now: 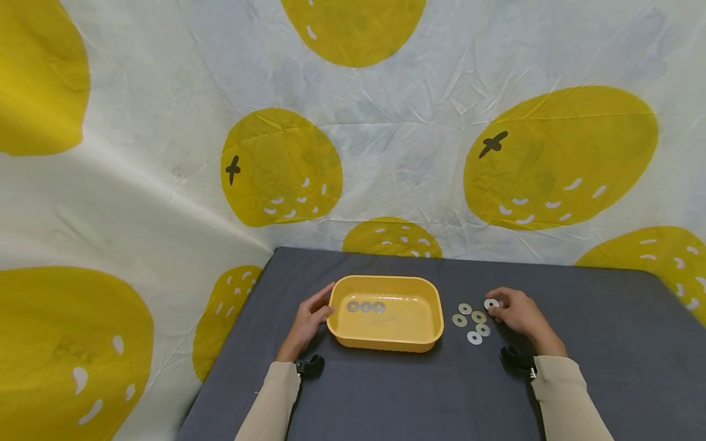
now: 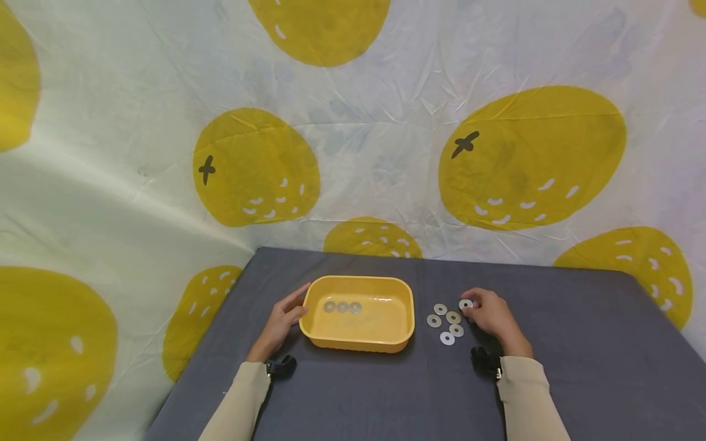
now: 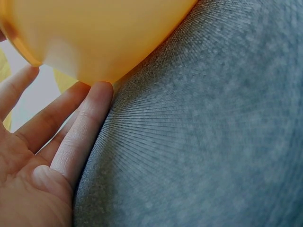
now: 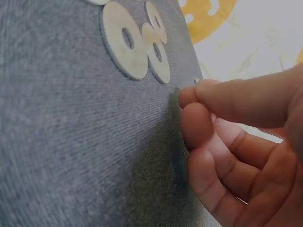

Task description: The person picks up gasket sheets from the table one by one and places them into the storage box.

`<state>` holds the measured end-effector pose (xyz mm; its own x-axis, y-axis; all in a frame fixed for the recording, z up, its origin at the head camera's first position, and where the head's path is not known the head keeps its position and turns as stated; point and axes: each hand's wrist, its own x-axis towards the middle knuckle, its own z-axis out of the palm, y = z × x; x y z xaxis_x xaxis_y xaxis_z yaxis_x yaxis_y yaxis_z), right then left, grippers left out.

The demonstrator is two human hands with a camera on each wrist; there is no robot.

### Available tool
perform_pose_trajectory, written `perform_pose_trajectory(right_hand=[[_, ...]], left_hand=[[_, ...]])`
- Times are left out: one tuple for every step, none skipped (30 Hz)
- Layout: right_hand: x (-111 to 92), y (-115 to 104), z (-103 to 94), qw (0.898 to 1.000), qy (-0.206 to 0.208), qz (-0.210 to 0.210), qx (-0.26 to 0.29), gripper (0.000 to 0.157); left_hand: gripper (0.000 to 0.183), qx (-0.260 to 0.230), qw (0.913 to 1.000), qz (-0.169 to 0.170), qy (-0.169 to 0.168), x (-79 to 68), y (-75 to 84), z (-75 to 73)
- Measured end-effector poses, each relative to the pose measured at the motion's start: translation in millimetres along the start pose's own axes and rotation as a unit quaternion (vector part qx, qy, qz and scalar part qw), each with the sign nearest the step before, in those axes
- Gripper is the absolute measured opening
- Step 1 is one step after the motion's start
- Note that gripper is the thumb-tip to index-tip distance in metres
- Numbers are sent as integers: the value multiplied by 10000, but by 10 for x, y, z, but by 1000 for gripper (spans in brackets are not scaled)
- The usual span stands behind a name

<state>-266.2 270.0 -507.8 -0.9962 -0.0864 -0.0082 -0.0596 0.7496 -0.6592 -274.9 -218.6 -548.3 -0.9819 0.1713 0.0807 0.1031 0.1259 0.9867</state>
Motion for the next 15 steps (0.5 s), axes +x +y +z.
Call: perform_pose_trajectory(right_hand=[[3, 4, -2, 10000, 7, 27, 71, 35], [5, 4, -5, 9999, 15, 46, 144, 36], [7, 1, -9, 9998, 27, 48, 211, 37], [9, -1, -12, 9996, 30, 53, 278, 38], [11, -6, -16, 9994, 34, 48, 331, 39], [13, -13, -19, 9993, 38, 53, 379, 40], [13, -20, -23, 9991, 39, 57, 422, 40], [12, -27, -27, 9989, 53, 58, 453, 41], [12, -34, -30, 9988, 68, 53, 475, 42], [10, -40, -33, 9988, 90, 54, 487, 42], [8, -46, -35, 9987, 135, 42, 482, 42], [6, -51, -36, 9987, 188, 27, 464, 42], [5, -54, -35, 9988, 249, -13, 430, 41], [5, -57, -31, 9988, 325, -64, 370, 41], [4, -61, -26, 9987, 398, -116, 308, 40]], left_hand=[[56, 1, 10000, 8, 4, 0, 0, 1], [56, -1, 10000, 30, 6, 0, 1, 3], [56, -3, 10000, 41, 5, 0, 1, 3], [57, -12, 10000, 53, 3, -1, 2, 4], [57, -16, 10000, 59, 2, -2, 3, 5], [57, -26, 10000, 62, -3, -3, 2, 5], [57, -29, 10000, 64, -2, -4, 1, 5], [57, -36, 10000, 60, -1, -6, 2, 6], [57, -37, 10000, 44, 1, -8, 1, 5], [57, -30, 10000, 45, 2, -9, 2, 6], [58, -26, 10000, 43, 2, -10, 2, 6], [58, -14, 10000, 43, 3, -11, 1, 7], [58, 11, 10000, 79, -5, -14, 5, 8], [58, 21, 10000, 80, -10, -16, 8, 9], [58, 23, 10000, 88, -15, -18, 8, 10]])
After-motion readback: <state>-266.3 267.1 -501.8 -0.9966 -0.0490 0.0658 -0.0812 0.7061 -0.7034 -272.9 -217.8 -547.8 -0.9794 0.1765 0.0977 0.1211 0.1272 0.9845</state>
